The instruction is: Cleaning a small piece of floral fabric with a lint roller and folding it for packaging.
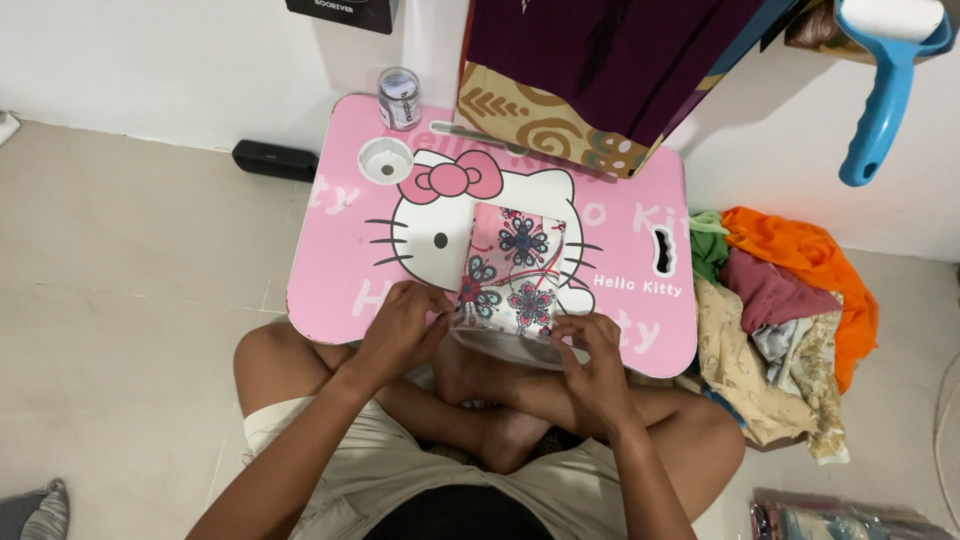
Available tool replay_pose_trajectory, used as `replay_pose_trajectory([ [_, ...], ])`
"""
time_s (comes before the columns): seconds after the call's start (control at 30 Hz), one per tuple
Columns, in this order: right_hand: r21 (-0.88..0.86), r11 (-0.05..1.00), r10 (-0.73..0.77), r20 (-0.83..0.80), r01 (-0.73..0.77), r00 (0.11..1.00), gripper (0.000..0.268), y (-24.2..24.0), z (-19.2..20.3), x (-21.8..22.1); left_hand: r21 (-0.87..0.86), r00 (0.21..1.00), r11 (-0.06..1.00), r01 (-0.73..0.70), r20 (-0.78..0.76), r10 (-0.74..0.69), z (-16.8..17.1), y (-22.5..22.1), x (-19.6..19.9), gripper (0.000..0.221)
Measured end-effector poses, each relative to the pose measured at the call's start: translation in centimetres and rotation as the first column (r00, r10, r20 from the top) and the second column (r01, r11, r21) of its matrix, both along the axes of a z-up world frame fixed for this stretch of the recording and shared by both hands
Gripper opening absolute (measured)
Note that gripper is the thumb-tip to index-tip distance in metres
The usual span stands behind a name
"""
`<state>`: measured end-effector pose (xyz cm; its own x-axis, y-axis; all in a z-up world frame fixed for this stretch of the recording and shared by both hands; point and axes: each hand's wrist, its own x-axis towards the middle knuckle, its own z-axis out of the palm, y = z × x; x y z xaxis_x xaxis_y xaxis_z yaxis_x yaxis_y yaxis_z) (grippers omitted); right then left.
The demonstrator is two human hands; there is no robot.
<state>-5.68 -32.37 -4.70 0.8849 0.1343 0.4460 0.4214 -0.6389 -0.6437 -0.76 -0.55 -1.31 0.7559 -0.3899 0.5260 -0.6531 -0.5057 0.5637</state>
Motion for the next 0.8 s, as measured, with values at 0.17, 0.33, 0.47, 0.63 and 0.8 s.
replay_pose_trajectory([
  [0.17,0.070,0.989,-0.117,-0.173,0.131,0.978,0.019,0.1,-1.3,-0.6,-0.036,0.982,0.996,-0.079,-0.175,0.071,-0.9,-0.4,0.1,0.016],
  [0.33,0.100,0.983,-0.141,-0.153,0.157,0.978,0.013,0.9,-0.4,-0.6,-0.038,0.969,0.993,-0.109,-0.229,0.097,0.2,-0.7,-0.2,0.007],
  [0.47,0.021,0.990,-0.139,-0.082,0.141,0.987,0.019,2.1,1.5,-0.5,0.009,0.981,0.994,-0.109,-0.160,0.109,0.0,-1.0,-0.3,0.007],
  [0.63,-0.046,0.990,-0.135,-0.024,0.134,0.991,0.027,2.9,2.1,-0.5,0.041,0.995,0.996,-0.077,-0.058,0.080,-1.2,-1.1,-0.7,0.014],
  [0.8,-0.096,0.984,-0.155,-0.039,0.151,0.987,0.026,3.3,1.8,-1.3,0.107,0.987,0.988,-0.115,0.123,0.102,-2.4,-1.8,-1.7,0.028],
])
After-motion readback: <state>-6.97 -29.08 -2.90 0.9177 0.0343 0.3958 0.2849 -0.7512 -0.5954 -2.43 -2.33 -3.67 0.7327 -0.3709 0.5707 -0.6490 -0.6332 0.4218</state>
